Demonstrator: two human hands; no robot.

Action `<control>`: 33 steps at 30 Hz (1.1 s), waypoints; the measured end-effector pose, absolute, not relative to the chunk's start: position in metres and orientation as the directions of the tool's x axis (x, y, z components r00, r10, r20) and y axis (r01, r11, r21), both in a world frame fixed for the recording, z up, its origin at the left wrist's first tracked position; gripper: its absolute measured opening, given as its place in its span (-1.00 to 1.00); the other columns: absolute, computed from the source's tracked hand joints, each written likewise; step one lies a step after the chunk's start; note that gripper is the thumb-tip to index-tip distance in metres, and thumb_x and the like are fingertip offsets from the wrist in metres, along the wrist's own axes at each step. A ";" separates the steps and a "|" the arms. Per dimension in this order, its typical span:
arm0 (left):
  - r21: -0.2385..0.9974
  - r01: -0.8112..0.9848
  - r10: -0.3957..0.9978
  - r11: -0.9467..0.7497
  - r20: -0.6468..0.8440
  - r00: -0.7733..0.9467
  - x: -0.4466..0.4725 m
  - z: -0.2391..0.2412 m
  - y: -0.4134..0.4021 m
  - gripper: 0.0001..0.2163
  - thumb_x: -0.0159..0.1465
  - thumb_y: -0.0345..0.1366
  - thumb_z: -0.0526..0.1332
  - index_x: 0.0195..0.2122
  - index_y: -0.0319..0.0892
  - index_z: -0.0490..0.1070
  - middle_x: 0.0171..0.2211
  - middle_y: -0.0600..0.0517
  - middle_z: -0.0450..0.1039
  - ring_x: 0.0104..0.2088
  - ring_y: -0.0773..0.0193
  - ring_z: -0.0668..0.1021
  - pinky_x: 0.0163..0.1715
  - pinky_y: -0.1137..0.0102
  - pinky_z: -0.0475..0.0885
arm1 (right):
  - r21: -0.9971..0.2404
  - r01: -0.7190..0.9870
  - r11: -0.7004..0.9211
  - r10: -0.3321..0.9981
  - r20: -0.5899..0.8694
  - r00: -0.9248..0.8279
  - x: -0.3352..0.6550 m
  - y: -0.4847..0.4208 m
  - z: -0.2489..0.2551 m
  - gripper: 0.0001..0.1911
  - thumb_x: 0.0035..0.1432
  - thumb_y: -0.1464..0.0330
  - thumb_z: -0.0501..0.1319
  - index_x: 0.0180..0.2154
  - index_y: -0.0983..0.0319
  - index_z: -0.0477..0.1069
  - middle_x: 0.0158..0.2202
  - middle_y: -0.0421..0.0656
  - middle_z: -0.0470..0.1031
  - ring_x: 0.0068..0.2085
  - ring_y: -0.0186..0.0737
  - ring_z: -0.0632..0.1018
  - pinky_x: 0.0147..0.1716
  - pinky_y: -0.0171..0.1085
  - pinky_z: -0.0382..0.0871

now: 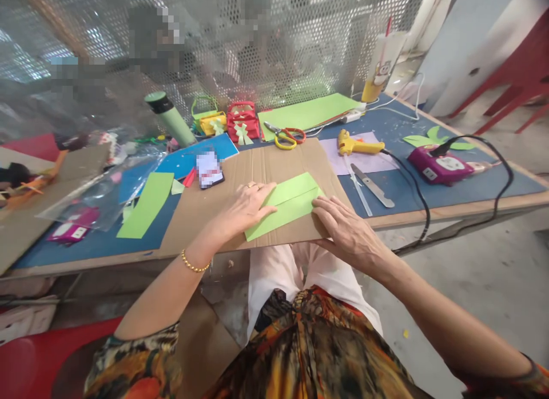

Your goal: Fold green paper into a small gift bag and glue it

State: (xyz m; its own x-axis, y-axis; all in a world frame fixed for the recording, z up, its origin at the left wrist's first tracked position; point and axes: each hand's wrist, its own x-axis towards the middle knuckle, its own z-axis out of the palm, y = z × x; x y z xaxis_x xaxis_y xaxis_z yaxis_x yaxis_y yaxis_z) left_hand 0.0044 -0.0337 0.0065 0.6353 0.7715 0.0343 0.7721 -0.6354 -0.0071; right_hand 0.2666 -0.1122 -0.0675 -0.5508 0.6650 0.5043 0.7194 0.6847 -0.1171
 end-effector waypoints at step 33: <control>0.522 0.817 0.969 -0.245 0.109 0.221 -0.031 0.014 -0.055 -0.38 0.22 -0.43 0.08 0.34 -0.11 0.39 -0.65 0.20 0.25 -0.59 0.34 0.22 -0.53 0.44 0.18 | -0.020 0.556 0.831 0.513 0.411 -0.753 0.216 -0.091 -0.024 -0.62 0.25 0.54 0.10 0.04 0.25 0.51 -0.20 -0.04 0.49 -0.17 -0.07 0.39 -0.09 -0.08 0.20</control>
State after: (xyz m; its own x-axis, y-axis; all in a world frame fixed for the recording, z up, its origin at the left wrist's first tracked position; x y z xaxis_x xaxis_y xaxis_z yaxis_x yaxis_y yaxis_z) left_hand -0.0314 -0.0546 0.0144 0.2207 0.9693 0.1086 0.8169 -0.2446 0.5223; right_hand 0.2160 -0.0905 -0.0240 -0.7534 0.5135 0.4108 0.5557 0.8311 -0.0197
